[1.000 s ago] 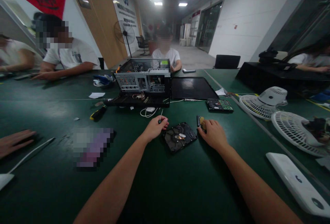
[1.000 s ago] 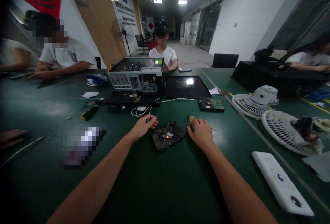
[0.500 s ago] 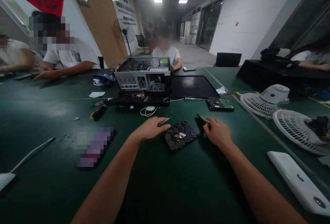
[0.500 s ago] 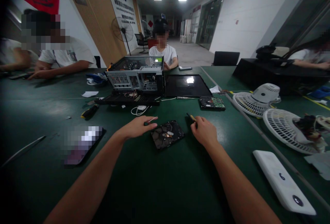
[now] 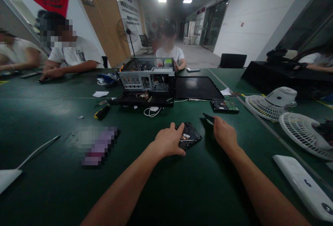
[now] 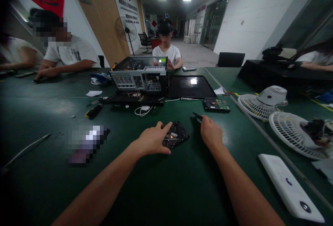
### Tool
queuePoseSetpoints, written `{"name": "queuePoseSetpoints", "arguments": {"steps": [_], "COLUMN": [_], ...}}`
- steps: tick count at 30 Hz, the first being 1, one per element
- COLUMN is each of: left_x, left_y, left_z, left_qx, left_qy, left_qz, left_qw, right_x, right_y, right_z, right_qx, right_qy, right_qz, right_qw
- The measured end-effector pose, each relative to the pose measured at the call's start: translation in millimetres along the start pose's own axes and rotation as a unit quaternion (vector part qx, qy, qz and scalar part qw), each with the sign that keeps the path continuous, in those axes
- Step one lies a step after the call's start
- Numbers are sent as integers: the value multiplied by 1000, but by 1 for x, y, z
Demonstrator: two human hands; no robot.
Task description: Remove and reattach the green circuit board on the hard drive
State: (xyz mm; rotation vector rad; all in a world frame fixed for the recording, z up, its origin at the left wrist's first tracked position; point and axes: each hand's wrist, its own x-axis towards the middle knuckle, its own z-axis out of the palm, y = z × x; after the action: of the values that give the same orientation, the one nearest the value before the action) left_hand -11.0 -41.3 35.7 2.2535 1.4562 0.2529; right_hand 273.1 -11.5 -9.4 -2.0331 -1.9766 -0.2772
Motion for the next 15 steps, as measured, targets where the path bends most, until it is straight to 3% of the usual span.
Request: {"name": "queuePoseSetpoints", "arguments": {"steps": [6, 15], "left_x": [1, 1], "left_y": [-5, -34], "left_z": [-1, -14], "left_qx": [22, 0], "left_qy": [-8, -1], "left_qz": [7, 25], "left_qw": [1000, 1000], "right_x": [4, 2], "right_y": [6, 3], "right_z": [8, 3], "right_qx": [17, 27], "right_qy": [44, 6], "right_qz": [-1, -6], "right_qw": [999, 1000]}}
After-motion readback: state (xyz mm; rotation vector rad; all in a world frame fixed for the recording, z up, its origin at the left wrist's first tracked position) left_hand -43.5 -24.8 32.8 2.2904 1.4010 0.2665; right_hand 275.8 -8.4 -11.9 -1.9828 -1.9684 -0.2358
